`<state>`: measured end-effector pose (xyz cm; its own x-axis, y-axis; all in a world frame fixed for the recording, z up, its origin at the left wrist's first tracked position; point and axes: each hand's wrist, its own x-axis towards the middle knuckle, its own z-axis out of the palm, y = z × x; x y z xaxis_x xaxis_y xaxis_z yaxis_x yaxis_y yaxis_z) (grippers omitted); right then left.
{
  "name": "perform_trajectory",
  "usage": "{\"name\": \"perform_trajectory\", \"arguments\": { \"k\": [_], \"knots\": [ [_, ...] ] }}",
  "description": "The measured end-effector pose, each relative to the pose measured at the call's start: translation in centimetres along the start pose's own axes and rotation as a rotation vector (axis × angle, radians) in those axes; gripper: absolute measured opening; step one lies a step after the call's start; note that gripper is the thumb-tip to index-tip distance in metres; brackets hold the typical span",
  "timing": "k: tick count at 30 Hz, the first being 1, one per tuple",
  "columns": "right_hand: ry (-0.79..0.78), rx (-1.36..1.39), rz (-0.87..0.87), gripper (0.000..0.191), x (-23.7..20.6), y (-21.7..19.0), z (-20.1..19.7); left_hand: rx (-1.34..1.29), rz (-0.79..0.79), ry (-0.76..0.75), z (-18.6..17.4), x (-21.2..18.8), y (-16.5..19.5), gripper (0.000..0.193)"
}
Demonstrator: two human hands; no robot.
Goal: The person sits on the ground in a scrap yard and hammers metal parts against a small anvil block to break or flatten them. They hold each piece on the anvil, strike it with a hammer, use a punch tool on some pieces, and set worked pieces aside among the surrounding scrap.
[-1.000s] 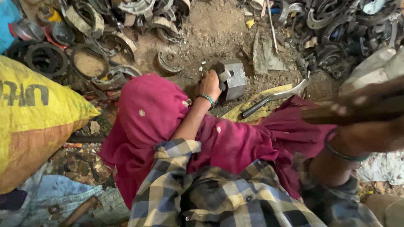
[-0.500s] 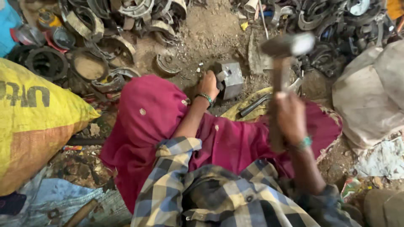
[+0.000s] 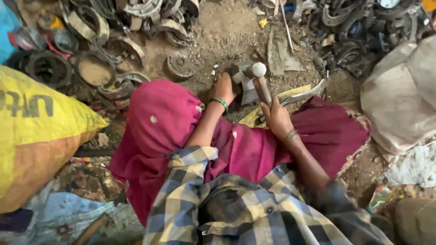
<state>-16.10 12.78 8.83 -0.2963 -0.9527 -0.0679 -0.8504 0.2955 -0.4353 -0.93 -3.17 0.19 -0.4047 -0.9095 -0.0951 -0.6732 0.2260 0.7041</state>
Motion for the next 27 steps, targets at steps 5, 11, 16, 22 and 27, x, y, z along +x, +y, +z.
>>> {"name": "perform_trajectory", "arguments": {
  "k": [5, 11, 16, 22, 27],
  "knots": [
    [-0.007, 0.315, 0.180, 0.036, -1.6, 2.1, 0.5, 0.031, -0.052, -0.108, -1.2, -0.6, 0.0, 0.060],
    [0.142, 0.684, 0.222, 0.030, -4.3, -1.7, -9.3, -0.058, 0.048, 0.111, -3.0, -2.5, 0.4, 0.058],
    [0.308, 0.917, -0.065, 0.035, -5.6, -5.3, -15.2, 0.019, 0.108, 0.220, -6.0, -4.6, 3.3, 0.041],
    [0.430, 0.979, -0.283, 0.052, -7.8, -5.5, -16.1, -0.105, 0.103, 0.103, -5.5, -4.3, 5.3, 0.052],
    [0.516, 1.010, -0.362, 0.050, -9.9, -4.5, -17.4, -0.173, 0.121, 0.141, -3.2, -3.9, 3.6, 0.057]
  ]
}}
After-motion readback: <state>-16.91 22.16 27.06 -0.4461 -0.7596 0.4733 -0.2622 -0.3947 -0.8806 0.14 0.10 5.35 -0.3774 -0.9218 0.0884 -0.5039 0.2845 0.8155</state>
